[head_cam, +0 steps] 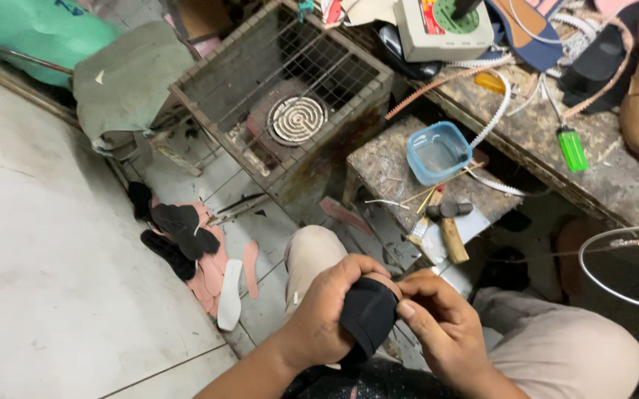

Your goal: The person sits on the floor holding a black shoe upper on a last, pressing and smoothing the fabric over the toe with their hands. They use a thin wooden stick, dipping it in a water container, to press and tuck the upper's edges, then place the finished shoe on the workbench.

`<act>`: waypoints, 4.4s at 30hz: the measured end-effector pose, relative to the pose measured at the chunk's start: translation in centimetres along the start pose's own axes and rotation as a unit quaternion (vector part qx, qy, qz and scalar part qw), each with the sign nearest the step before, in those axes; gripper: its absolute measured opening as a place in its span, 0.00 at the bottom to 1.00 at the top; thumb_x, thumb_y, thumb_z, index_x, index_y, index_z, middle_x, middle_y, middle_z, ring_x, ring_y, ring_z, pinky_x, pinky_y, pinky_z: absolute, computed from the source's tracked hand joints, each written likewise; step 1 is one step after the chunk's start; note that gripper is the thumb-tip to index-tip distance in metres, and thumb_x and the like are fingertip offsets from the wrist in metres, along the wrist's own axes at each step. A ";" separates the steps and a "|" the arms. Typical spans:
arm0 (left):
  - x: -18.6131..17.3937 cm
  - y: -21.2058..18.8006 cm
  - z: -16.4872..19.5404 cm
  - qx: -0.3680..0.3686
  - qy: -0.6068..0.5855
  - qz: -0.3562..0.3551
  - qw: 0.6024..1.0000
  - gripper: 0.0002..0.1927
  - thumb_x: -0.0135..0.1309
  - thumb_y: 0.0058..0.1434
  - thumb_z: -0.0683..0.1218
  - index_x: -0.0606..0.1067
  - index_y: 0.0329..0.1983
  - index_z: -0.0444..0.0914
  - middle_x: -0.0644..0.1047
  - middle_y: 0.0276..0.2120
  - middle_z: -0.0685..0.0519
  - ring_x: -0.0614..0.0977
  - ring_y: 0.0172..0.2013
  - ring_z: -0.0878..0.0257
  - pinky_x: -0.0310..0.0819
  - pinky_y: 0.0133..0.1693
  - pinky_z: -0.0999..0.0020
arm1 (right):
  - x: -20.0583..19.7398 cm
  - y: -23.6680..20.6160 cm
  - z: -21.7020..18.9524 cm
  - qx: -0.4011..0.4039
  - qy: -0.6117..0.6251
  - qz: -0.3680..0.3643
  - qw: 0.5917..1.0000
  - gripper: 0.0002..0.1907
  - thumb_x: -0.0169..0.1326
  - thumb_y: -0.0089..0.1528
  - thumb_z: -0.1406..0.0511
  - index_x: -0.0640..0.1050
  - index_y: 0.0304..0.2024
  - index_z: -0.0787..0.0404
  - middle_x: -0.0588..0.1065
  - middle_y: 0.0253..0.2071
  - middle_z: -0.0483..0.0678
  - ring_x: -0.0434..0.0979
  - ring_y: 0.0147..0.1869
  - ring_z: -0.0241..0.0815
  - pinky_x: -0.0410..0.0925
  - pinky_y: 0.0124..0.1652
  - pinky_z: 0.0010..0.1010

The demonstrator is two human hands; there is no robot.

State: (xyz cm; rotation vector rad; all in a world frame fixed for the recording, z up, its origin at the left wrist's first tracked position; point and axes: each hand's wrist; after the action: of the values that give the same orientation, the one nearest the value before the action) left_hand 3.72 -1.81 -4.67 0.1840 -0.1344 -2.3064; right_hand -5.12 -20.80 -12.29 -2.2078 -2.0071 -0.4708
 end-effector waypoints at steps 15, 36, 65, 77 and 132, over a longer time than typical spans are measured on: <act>0.3 1.1 -0.7 0.002 0.024 0.007 1.000 0.27 0.61 0.58 0.48 0.68 0.59 0.35 0.80 0.47 0.49 0.83 0.46 0.56 0.77 0.52 0.66 | -0.6 3.3 1.2 0.032 -0.092 0.127 0.987 0.06 0.48 0.69 0.68 0.74 0.45 0.65 0.76 0.39 0.47 0.73 0.41 0.32 0.68 0.43 0.25; 0.9 1.7 2.2 -0.087 0.071 0.071 0.991 0.20 0.53 0.64 0.46 0.74 0.54 0.29 0.83 0.44 0.47 0.84 0.46 0.59 0.77 0.52 0.65 | -2.1 0.2 -0.7 0.069 -0.034 0.121 0.990 0.12 0.53 0.69 0.73 0.73 0.55 0.68 0.69 0.34 0.44 0.64 0.35 0.31 0.60 0.35 0.23; 2.1 2.8 1.9 -0.067 0.301 -0.001 0.951 0.17 0.56 0.57 0.46 0.77 0.47 0.33 0.80 0.39 0.42 0.82 0.42 0.44 0.75 0.45 0.53 | -2.1 0.8 -1.7 0.215 -0.033 0.045 0.975 0.09 0.54 0.63 0.69 0.79 0.44 0.69 0.80 0.36 0.49 0.80 0.35 0.37 0.75 0.37 0.30; 1.6 2.7 0.7 -0.170 0.203 0.002 0.964 0.20 0.56 0.56 0.49 0.79 0.48 0.32 0.83 0.41 0.41 0.86 0.44 0.50 0.78 0.47 0.61 | -2.4 0.3 -0.9 0.249 0.047 0.047 0.966 0.09 0.55 0.62 0.69 0.78 0.44 0.68 0.80 0.35 0.48 0.81 0.36 0.38 0.75 0.39 0.30; 0.0 0.9 3.0 -0.024 0.039 0.066 0.997 0.17 0.54 0.67 0.38 0.72 0.58 0.33 0.80 0.43 0.50 0.81 0.42 0.64 0.78 0.47 0.68 | -1.9 -1.7 -0.3 0.040 -0.039 0.095 0.994 0.10 0.45 0.69 0.74 0.76 0.49 0.69 0.72 0.35 0.44 0.66 0.33 0.32 0.64 0.33 0.23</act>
State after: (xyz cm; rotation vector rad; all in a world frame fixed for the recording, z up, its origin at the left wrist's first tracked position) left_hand 3.84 -2.30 -1.62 0.2325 -0.0492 -2.1657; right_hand -6.93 -22.49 -12.83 -2.3725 -1.7916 -0.2813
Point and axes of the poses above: each hand's wrist, its own y-axis towards the middle knuckle, its own x-axis out of the palm, z = x × y
